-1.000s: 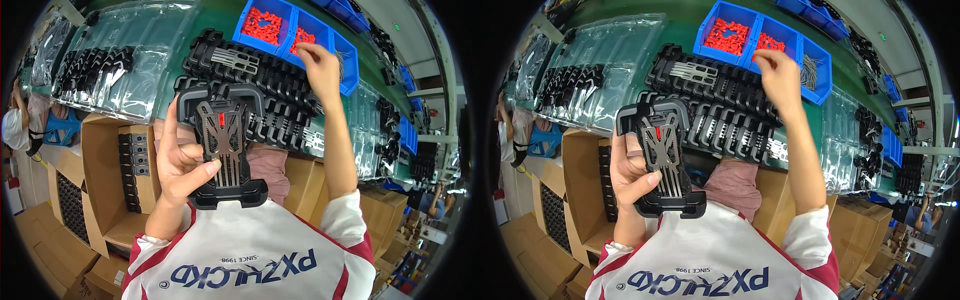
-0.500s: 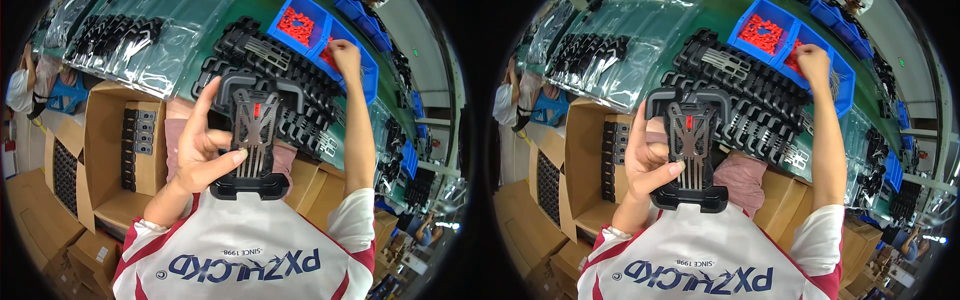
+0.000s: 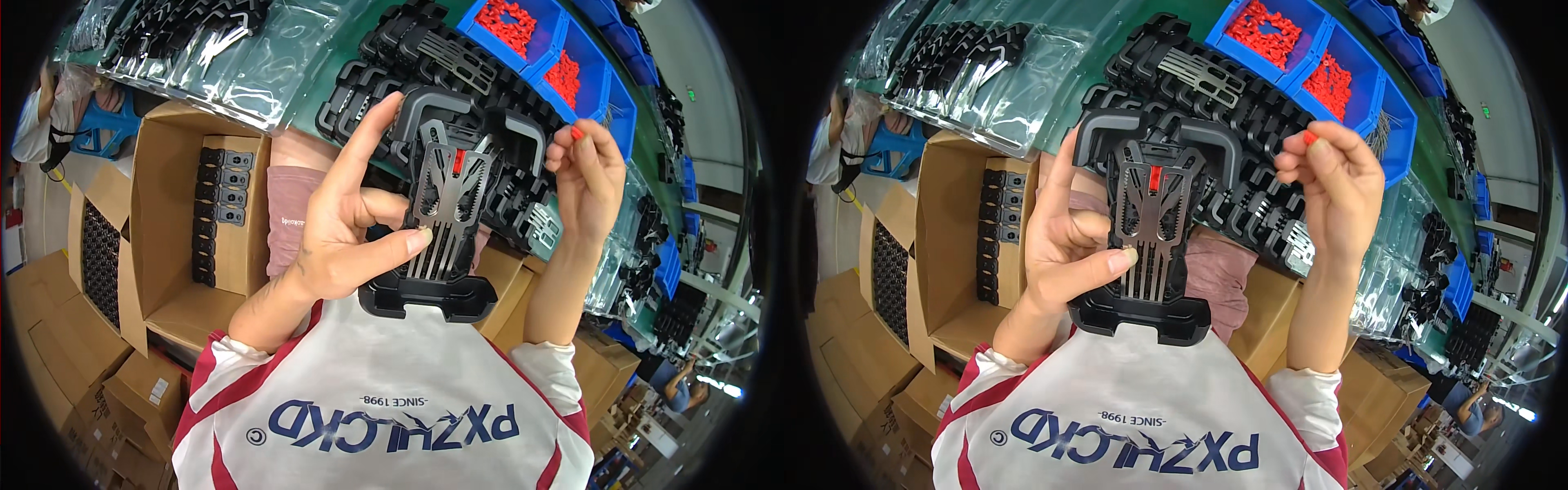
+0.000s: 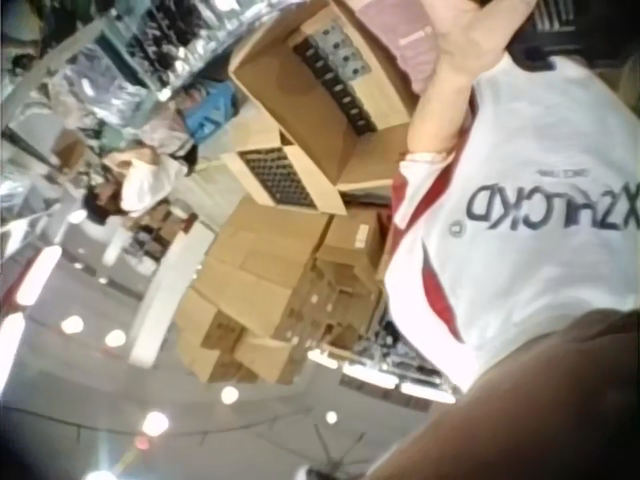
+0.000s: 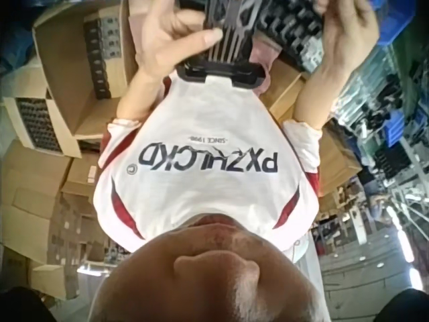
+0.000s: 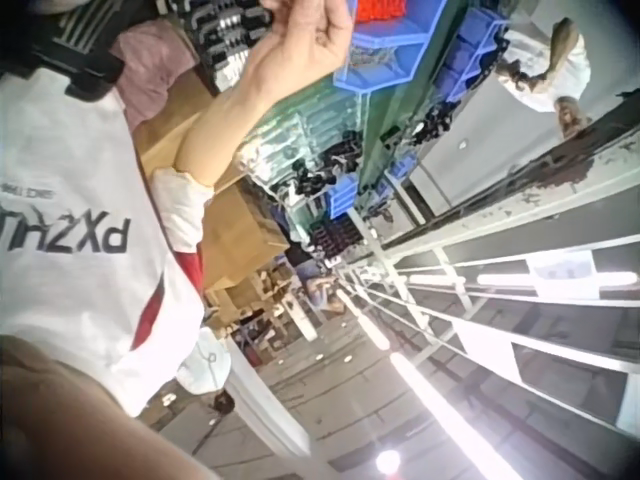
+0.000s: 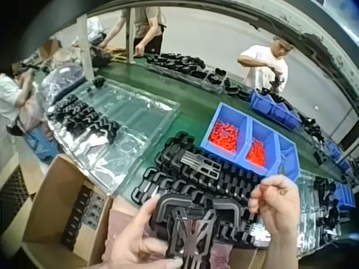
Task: Manually assembling small plastic components into a bracket frame at a workbench.
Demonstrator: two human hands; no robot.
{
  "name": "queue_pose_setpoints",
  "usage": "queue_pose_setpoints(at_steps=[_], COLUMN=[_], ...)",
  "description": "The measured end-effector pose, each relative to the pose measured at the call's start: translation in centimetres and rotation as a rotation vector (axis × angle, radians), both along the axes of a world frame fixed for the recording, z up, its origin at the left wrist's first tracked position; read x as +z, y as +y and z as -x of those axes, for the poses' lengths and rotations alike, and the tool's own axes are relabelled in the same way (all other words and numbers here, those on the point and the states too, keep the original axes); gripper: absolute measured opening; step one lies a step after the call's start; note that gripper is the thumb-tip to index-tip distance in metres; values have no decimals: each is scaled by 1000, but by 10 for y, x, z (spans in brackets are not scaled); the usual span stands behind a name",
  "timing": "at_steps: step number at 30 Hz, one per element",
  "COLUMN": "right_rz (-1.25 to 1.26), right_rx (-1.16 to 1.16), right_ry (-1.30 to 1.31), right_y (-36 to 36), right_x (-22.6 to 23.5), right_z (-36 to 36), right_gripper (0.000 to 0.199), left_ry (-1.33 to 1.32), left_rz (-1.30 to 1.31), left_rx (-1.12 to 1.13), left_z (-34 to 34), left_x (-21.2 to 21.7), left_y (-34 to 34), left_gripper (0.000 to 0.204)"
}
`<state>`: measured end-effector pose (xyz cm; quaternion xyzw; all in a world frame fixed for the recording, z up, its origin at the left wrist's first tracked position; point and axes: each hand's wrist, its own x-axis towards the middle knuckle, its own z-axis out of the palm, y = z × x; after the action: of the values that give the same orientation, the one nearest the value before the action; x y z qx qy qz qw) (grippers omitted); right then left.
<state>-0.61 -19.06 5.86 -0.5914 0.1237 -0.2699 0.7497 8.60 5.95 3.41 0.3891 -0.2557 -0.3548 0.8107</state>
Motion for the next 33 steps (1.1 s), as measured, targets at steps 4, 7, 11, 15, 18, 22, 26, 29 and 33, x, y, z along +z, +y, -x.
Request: queue_pose_setpoints(at_steps=[4, 7, 11, 15, 18, 22, 26, 29, 33], right_rz=[138, 484, 664, 908, 1106, 1317, 1348, 1353, 1353], right_rx=[-56, -13, -18, -26, -29, -21, 19, 35, 21], right_ry=[-142, -350, -274, -165, -133, -85, -44, 4, 0], right_y=[40, 58, 68, 77, 81, 83, 85, 86, 84], right_x=[13, 8, 10, 19, 26, 30, 33, 37, 36], right_z=[5, -5, -5, -5, -9, -8, -2, -1, -3], right_gripper=[16, 15, 15, 17, 15, 13, 12, 13, 13], left_ry=[-18, -36, -73, -88, -122, -153, -140, -132, -122], left_rz=[-8, -28, -73, -11, -14, -15, -17, -21, -24], left_rx=[-15, -8, 44, -25, -24, -22, -13, -7, -4], left_z=[1, 5, 10, 8, 8, 8, 9, 11, 13], left_x=[0, 0, -1, -4, -1, 1, 2, 2, 4], left_y=[-3, -6, -9, -10, -9, -7, -6, -6, -6], left_gripper=[95, 94, 93, 93, 93, 93, 93, 93, 93])
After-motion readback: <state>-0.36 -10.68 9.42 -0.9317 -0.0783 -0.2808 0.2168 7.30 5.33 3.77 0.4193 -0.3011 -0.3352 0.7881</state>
